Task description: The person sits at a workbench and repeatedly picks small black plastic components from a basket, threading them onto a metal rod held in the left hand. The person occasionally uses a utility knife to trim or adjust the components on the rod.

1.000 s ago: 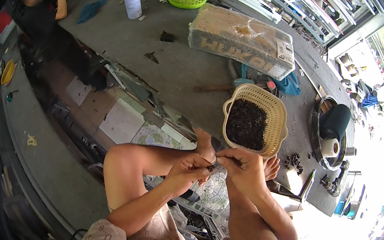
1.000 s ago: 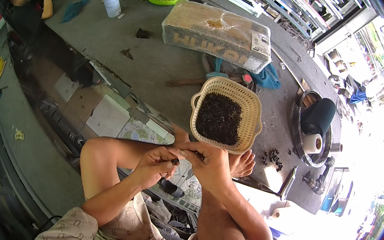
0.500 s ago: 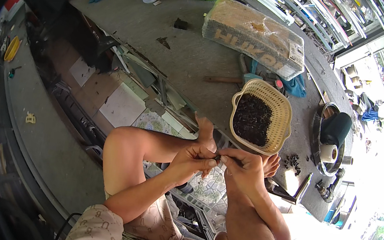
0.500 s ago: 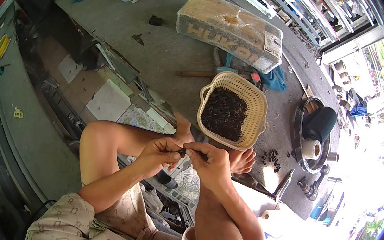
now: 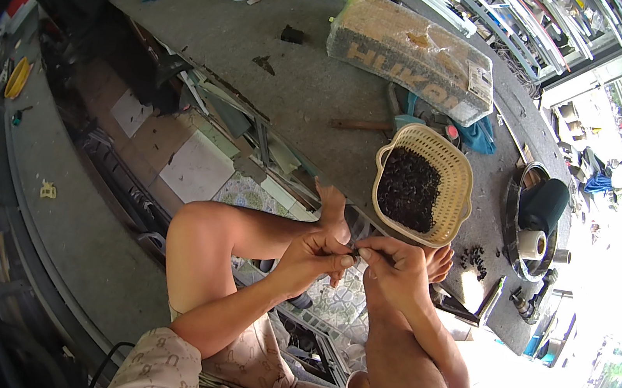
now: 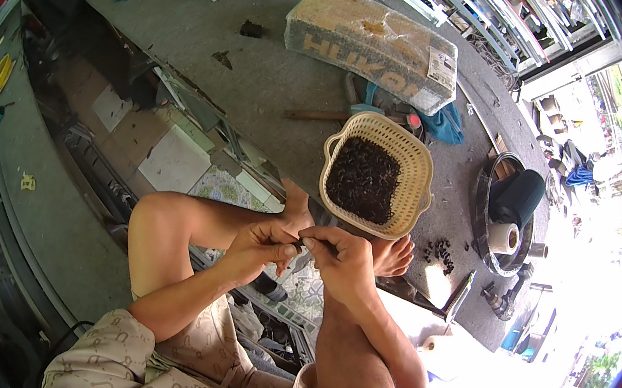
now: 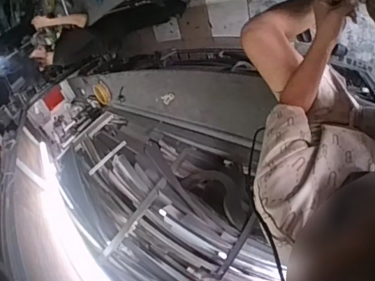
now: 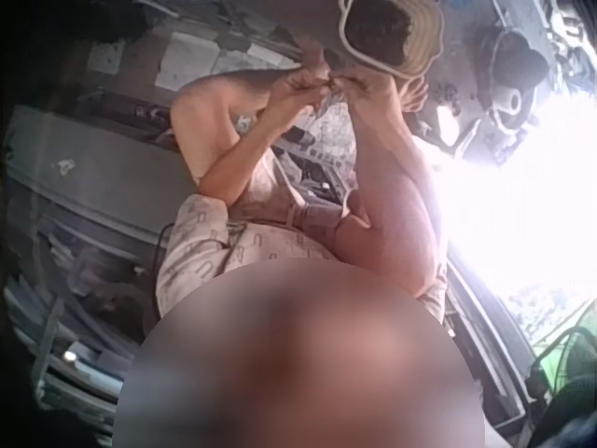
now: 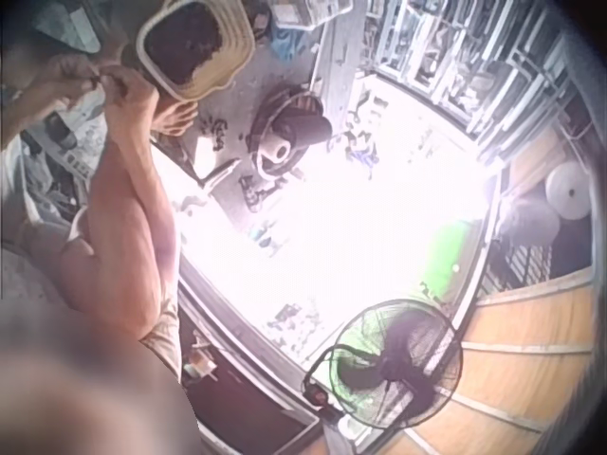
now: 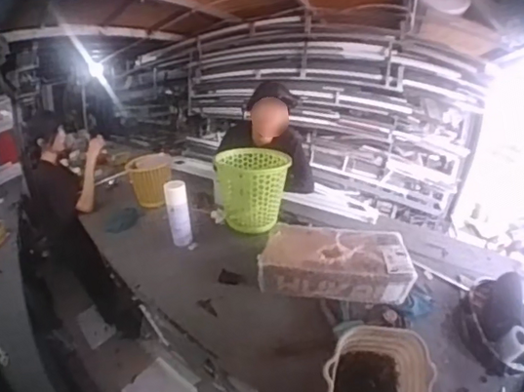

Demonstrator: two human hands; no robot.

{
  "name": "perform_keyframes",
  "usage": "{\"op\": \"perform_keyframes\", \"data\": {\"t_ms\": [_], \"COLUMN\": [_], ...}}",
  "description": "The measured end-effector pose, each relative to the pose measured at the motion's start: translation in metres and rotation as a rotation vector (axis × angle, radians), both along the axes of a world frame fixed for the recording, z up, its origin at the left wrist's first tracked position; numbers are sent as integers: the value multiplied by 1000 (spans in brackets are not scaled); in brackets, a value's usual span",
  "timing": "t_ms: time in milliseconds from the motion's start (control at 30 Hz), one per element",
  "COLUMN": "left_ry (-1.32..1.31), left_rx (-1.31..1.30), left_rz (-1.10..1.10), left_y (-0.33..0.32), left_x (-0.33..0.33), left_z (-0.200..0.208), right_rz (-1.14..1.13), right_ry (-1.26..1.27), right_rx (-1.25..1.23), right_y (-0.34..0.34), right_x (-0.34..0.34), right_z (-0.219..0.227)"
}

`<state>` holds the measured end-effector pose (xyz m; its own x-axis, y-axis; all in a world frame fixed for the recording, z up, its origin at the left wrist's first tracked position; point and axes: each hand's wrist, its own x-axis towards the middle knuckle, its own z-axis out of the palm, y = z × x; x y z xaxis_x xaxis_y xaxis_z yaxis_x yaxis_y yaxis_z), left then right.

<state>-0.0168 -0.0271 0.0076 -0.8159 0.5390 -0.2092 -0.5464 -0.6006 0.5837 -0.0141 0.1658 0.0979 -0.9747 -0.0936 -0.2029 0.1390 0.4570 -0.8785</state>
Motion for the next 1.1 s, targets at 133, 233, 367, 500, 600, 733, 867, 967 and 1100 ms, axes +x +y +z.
{"op": "perform_keyframes", "data": {"t_ms": [133,233,367,500,600,733,867,967,1100], "left_ry": [-37,-38,-5,19,27,0,-41,-33,-7], "left_rx": [52,50,3,-107,-185,-127,-148,-159,-175], "left_rz": [22,27,5,-42,-37,23,3,-16,-1], "left_y": [2,1,-1,1,2,7,9,10,9], "left_x": [0,-1,0,2,3,1,2,4,2], "left_z": [0,-1,-4,-5,-2,5,10,8,3], "right_rz": [-16,-7,16,24,36,45,114,262,346], "right_ry": [-35,2,-13,-22,34,158,255,482,574], "right_rx": [-31,-34,-1,42,109,190,243,474,554], "right_y": [-1,-2,-1,0,-1,-5,-6,-4,-9], "right_x": [0,0,0,1,0,-1,0,-1,-3], "right_z": [3,4,3,3,2,0,1,1,3]}}
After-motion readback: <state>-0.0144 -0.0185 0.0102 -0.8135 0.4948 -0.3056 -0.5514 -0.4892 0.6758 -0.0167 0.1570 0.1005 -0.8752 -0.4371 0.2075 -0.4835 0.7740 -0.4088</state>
